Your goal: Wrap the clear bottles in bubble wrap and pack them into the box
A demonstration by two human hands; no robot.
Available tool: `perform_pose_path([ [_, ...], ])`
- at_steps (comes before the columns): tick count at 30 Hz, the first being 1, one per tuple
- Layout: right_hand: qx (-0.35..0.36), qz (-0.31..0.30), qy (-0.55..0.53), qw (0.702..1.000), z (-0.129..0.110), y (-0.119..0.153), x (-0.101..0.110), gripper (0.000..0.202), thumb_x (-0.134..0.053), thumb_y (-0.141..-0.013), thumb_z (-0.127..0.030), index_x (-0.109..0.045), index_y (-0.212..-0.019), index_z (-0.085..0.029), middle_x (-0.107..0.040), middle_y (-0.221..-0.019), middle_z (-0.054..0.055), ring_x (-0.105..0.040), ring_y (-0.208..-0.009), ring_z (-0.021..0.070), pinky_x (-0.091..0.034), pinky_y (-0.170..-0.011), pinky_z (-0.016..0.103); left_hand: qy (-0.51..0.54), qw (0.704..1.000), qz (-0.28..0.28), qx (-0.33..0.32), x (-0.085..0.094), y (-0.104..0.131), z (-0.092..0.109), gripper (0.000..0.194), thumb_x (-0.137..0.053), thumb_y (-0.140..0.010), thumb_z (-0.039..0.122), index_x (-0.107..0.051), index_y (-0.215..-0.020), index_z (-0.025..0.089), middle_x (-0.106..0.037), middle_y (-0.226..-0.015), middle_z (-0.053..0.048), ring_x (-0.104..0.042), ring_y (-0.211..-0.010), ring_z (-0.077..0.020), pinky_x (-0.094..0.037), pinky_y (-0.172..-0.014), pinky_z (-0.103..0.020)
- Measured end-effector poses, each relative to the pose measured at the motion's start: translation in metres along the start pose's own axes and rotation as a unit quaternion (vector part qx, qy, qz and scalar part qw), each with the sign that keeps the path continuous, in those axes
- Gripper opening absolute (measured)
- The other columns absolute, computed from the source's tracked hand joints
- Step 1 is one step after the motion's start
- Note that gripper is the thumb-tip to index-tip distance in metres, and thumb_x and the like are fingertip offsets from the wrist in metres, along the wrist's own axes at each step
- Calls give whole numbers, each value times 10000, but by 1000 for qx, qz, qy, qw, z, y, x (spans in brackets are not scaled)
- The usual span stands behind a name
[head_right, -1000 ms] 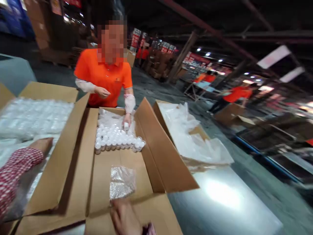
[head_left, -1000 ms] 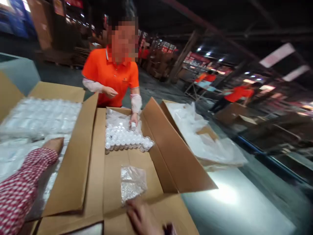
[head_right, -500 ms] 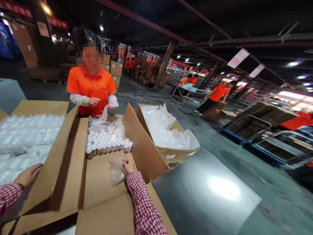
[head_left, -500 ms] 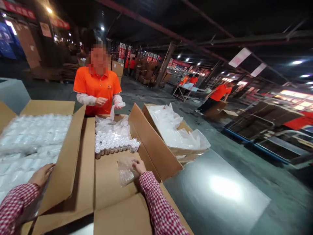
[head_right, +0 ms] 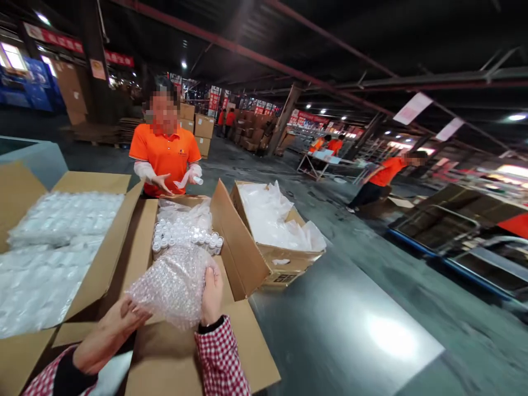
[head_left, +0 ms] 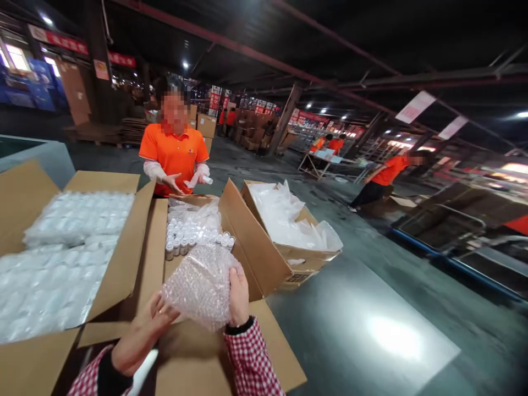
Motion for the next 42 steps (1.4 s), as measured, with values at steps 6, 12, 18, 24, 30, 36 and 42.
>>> perform_pose_path([
  [6,-33,91,35,995,27,31,13,370,-529,-757,-467,-562,-1014,-204,-665,-1036,61,-620,-942,206,-496,-842,356,51,998,-21,-1,6,18,12,475,-664,-775,395,-534,-1214,270,-565,-1289,-56,-546,-1151,-226,-465,-973,-359],
  [12,-23,53,39,998,46,34,11,399,-506,-778,-489,-547,-1034,-186,-669,-1014,88,-634,-911,219,-515,-797,368,-5,989,122,-83,31,7,17,306,-763,-667,354,-616,-852,159,-616,-805,9,-567,-693,-98,-502,-667,-215],
  [18,74,1,181,981,20,50,8,465,-634,-734,-436,-540,-1108,-176,-602,-1100,97,-553,-1024,232,-444,-883,364,-54,990,107,-79,33,2,11,295,-734,-685,381,-525,-694,174,-550,-676,43,-504,-638,-102,-469,-628,-223],
  [24,98,-248,219,939,18,96,-53,119,-614,-775,-279,-656,-840,-189,-637,-811,27,-578,-792,174,-458,-745,299,-176,977,65,-98,22,9,16,286,-737,-669,364,-518,-658,181,-539,-635,40,-510,-630,-118,-435,-591,-200],
  [30,-81,-172,-63,980,26,72,-28,278,-661,-705,-323,-637,-964,-226,-682,-924,38,-619,-784,185,-495,-712,316,-171,976,125,-40,49,22,7,630,-725,-683,430,-418,-1202,248,-470,-1335,-111,-402,-1293,-278,-330,-1085,-421],
  [36,-211,-168,-91,959,43,61,-20,343,-750,-568,-275,-642,-880,-182,-701,-799,39,-639,-694,198,-499,-644,315,-128,984,117,-32,60,0,24,839,-687,-702,486,-290,-1390,216,-305,-1493,-137,-342,-1344,-269,-355,-1072,-376],
  [42,-132,-134,46,981,33,24,-9,309,-722,-644,-398,-610,-824,-173,-633,-744,10,-587,-667,147,-470,-638,264,-267,958,85,-62,41,-9,45,382,-656,-710,502,-662,-874,157,-687,-823,-42,-610,-778,-200,-480,-687,-259],
])
Point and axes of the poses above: each hand's wrist, its own y-axis away from the middle knuckle, its own x-axis out of the back of the hand, z = x × y, the point moved 7 cm from there along -y, towards the middle knuckle
